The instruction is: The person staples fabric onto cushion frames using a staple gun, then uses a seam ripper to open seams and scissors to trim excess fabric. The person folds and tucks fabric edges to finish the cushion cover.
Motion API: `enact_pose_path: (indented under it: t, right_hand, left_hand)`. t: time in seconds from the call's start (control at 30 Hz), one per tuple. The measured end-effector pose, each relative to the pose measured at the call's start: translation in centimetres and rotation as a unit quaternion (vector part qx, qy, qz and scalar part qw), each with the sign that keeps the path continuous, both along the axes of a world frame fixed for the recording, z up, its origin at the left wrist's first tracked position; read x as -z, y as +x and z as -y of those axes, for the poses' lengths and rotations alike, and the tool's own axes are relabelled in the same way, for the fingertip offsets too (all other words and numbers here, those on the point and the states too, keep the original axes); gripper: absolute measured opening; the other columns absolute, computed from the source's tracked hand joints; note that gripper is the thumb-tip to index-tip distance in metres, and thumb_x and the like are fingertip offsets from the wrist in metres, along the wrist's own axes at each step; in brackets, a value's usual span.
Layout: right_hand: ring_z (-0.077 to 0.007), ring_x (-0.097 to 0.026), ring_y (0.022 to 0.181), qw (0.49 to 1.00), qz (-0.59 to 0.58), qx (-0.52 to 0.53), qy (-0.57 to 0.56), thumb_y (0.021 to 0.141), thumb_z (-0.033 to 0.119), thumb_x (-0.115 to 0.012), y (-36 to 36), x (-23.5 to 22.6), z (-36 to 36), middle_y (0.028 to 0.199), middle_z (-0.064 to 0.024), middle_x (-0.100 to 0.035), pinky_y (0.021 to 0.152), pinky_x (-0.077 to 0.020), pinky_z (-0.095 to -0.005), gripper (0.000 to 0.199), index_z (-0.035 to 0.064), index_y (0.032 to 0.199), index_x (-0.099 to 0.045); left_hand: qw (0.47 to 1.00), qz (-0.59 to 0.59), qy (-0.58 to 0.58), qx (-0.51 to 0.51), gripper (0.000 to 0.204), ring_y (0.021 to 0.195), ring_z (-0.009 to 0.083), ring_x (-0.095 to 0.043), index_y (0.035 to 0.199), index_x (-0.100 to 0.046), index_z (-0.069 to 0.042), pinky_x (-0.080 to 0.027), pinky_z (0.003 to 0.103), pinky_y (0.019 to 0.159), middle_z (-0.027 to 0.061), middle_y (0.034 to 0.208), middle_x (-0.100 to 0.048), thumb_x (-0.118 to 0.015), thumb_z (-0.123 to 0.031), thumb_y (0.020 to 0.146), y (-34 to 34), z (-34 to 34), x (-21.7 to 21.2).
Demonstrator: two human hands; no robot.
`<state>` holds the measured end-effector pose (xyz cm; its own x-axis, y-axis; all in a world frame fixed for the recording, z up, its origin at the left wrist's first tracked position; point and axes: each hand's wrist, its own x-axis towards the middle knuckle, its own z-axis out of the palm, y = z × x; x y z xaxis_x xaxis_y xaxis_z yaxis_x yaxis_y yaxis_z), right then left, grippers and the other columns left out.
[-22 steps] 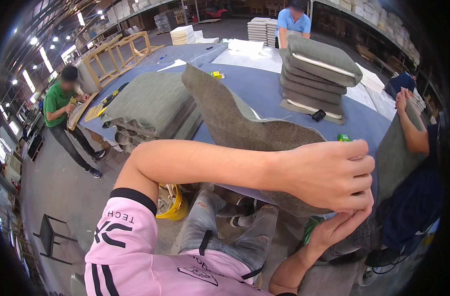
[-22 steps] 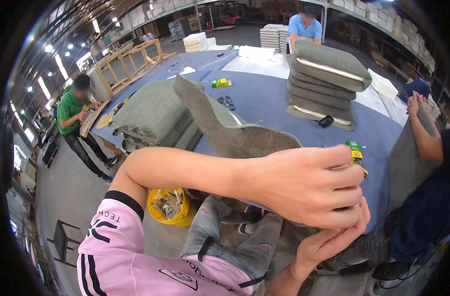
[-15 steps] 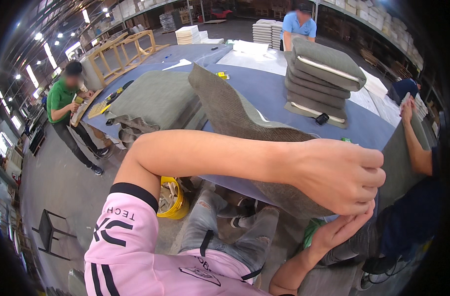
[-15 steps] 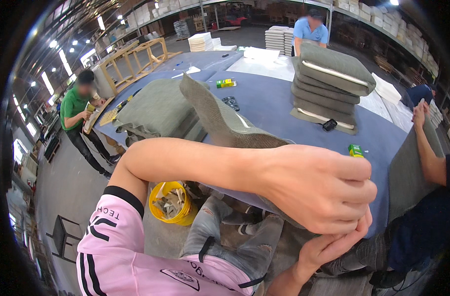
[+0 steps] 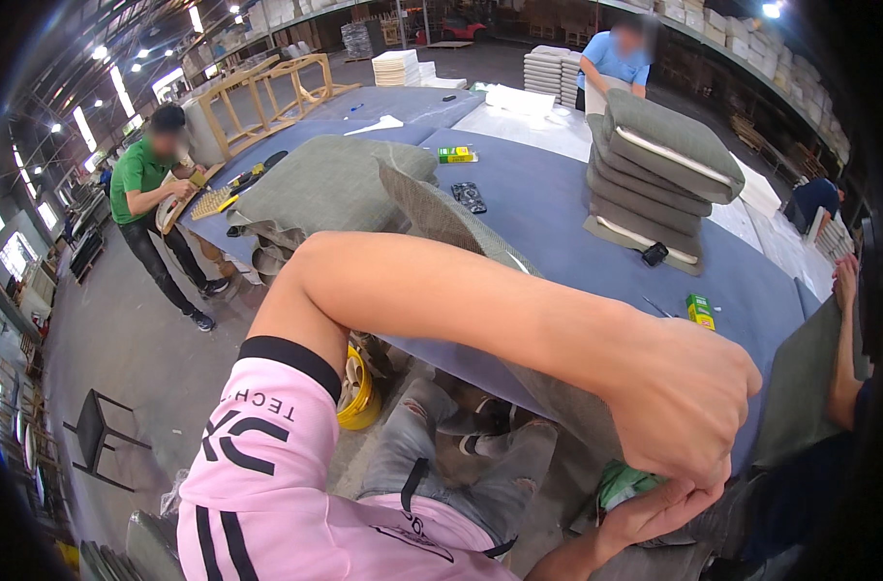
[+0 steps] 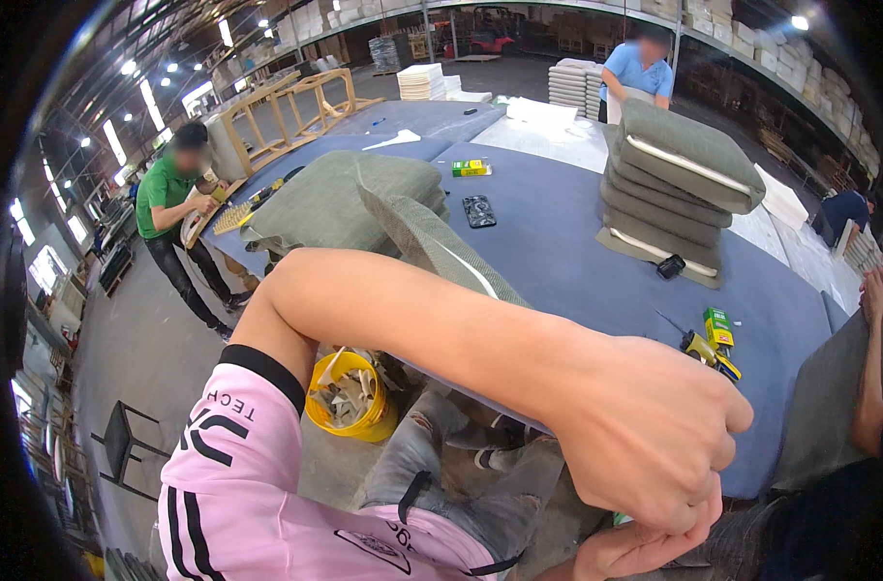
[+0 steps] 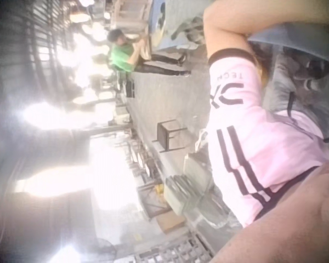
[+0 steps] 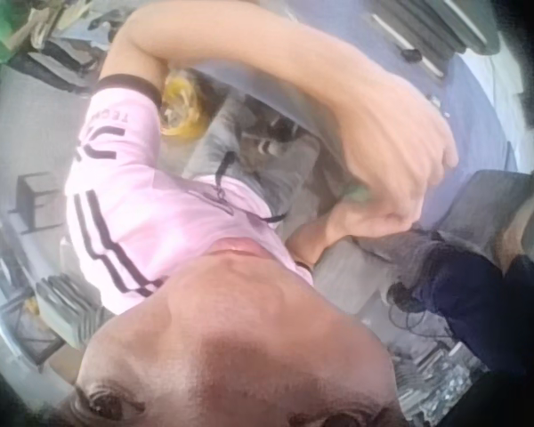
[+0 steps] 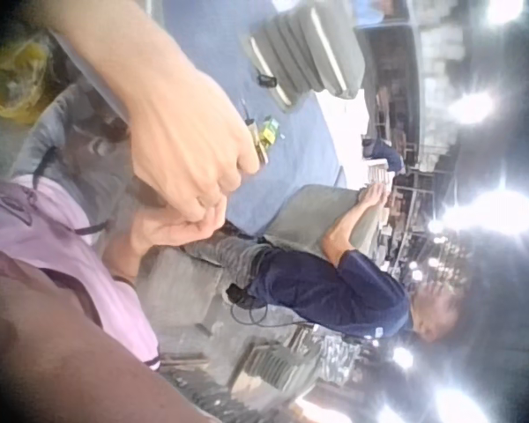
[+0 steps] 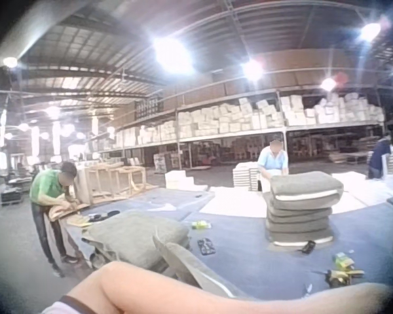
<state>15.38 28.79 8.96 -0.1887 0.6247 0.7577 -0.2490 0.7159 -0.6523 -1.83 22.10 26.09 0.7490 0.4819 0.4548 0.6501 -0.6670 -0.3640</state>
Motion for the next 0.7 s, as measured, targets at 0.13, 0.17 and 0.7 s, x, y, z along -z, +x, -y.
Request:
enact_pose_path:
  t: [0.13,0.17,0.7]
  right_hand:
    - [-0.0301,-0.061,0.129,0.995,-0.095,-0.021,-0.011,0.114,0.047,-0.053,-2.4,0.4,0.6,0.146,-0.0206,-0.058,0.110,-0.0459,-0.0439,0.061,-0.0039,0.148,-0.047]
    - [-0.0306,-0.062,0.128,0.995,-0.097,-0.012,0.018,0.111,0.048,-0.056,-3.2,0.6,-0.2,0.146,-0.0207,-0.058,0.108,-0.0482,-0.0451,0.062,-0.0016,0.148,-0.047]
    - [-0.0265,-0.059,0.135,0.989,-0.108,-0.074,-0.076,0.114,0.054,-0.053,-5.3,0.5,-4.0,0.155,-0.0184,-0.055,0.113,-0.0469,-0.0402,0.070,-0.0056,0.150,-0.047]
  left_hand:
    - [0.997,0.070,-0.011,0.010,0.019,0.059,0.0281,-0.068,0.068,-0.070,-0.016,-0.048,0.043,0.062,0.0017,0.059,-0.067,-0.070,-0.034,0.075,-0.2,0.1,1.0]
    - [0.997,0.081,-0.005,0.001,0.020,0.059,0.0280,-0.068,0.068,-0.069,-0.015,-0.048,0.044,0.061,0.0026,0.060,-0.067,-0.070,-0.034,0.075,-0.4,0.6,1.2]
    - [0.992,-0.011,0.114,-0.058,0.020,0.066,0.0177,-0.066,0.074,-0.067,-0.012,-0.044,0.038,0.067,-0.0025,0.068,-0.067,-0.072,-0.031,0.079,-2.8,-3.2,1.7]
